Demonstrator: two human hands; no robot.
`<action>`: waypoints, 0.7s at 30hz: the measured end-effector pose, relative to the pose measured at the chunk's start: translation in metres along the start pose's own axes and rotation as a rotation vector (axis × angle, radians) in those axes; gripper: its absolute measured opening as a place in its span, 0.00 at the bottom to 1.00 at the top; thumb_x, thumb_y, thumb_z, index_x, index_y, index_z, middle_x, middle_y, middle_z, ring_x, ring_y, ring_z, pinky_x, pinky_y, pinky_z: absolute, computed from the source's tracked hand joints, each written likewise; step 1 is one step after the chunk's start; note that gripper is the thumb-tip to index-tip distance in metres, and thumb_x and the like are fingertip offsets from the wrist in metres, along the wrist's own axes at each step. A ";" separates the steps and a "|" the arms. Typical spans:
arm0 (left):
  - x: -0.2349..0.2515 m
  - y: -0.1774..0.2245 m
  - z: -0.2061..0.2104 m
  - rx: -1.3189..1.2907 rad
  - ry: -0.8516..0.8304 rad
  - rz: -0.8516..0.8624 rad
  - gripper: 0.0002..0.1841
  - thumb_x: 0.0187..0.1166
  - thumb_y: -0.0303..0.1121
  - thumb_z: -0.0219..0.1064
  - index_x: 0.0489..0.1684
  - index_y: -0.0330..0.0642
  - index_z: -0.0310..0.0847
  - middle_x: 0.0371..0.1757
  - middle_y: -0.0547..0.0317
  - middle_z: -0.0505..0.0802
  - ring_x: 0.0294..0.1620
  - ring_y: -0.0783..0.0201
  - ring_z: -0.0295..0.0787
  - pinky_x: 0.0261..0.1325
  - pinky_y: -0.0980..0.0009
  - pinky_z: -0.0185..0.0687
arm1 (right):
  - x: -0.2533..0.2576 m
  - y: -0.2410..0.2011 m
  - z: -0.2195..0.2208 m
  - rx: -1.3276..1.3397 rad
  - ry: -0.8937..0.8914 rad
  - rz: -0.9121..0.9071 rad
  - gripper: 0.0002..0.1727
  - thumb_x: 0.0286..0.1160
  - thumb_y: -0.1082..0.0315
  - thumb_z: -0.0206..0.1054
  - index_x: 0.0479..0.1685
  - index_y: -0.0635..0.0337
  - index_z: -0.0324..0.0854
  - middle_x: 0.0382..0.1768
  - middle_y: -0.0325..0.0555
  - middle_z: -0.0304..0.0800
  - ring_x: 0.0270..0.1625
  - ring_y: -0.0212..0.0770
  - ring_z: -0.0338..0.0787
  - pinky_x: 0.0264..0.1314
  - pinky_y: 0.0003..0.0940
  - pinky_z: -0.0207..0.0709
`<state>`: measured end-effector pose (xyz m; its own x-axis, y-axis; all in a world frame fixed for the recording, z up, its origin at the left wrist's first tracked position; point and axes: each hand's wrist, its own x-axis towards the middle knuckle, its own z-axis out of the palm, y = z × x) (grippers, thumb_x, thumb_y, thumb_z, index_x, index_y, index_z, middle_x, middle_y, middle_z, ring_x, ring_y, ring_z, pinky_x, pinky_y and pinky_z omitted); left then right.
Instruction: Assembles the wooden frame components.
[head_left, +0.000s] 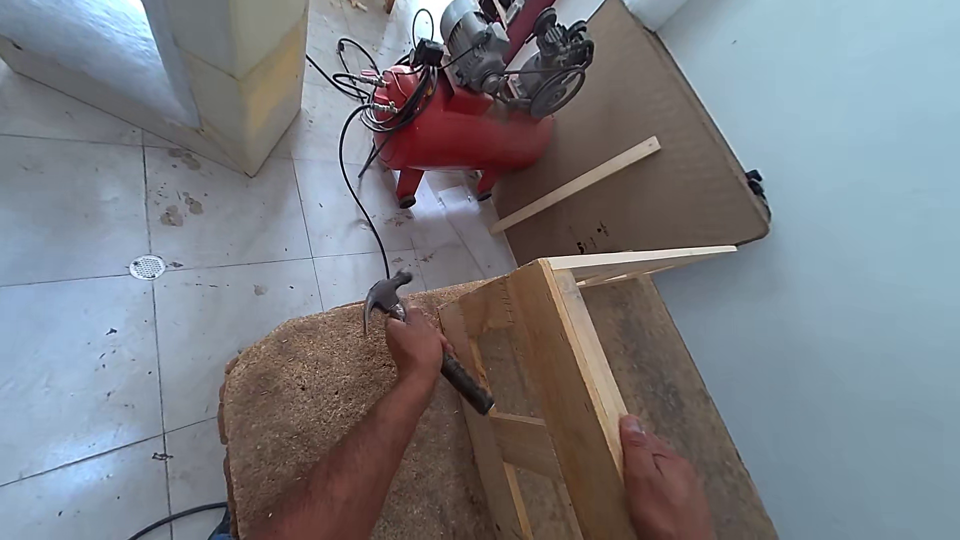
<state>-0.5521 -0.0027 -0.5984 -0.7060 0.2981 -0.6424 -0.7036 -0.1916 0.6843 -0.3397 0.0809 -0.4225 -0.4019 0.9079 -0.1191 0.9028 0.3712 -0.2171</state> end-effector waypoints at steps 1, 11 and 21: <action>0.004 -0.006 0.002 0.055 -0.042 -0.021 0.23 0.96 0.47 0.45 0.54 0.31 0.70 0.19 0.51 0.83 0.14 0.56 0.84 0.23 0.56 0.89 | 0.001 0.000 0.000 -0.004 0.002 0.003 0.37 0.93 0.40 0.38 0.41 0.59 0.87 0.33 0.52 0.89 0.40 0.50 0.91 0.42 0.60 0.80; 0.021 -0.016 0.002 0.234 -0.174 -0.206 0.20 0.95 0.47 0.49 0.55 0.35 0.70 0.23 0.53 0.81 0.15 0.59 0.80 0.22 0.61 0.86 | 0.012 0.007 0.005 -0.048 0.013 -0.011 0.39 0.89 0.35 0.35 0.37 0.55 0.86 0.29 0.47 0.87 0.37 0.49 0.90 0.38 0.58 0.79; 0.025 -0.017 -0.003 0.111 0.028 -0.081 0.22 0.95 0.47 0.48 0.50 0.33 0.71 0.20 0.54 0.80 0.13 0.59 0.81 0.22 0.59 0.87 | 0.018 0.009 0.005 0.014 -0.008 0.018 0.36 0.89 0.36 0.38 0.37 0.52 0.86 0.30 0.45 0.87 0.37 0.46 0.90 0.39 0.56 0.79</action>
<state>-0.5586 0.0055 -0.6271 -0.6500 0.2818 -0.7058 -0.7464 -0.0625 0.6625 -0.3395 0.0992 -0.4311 -0.3865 0.9129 -0.1313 0.9079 0.3516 -0.2282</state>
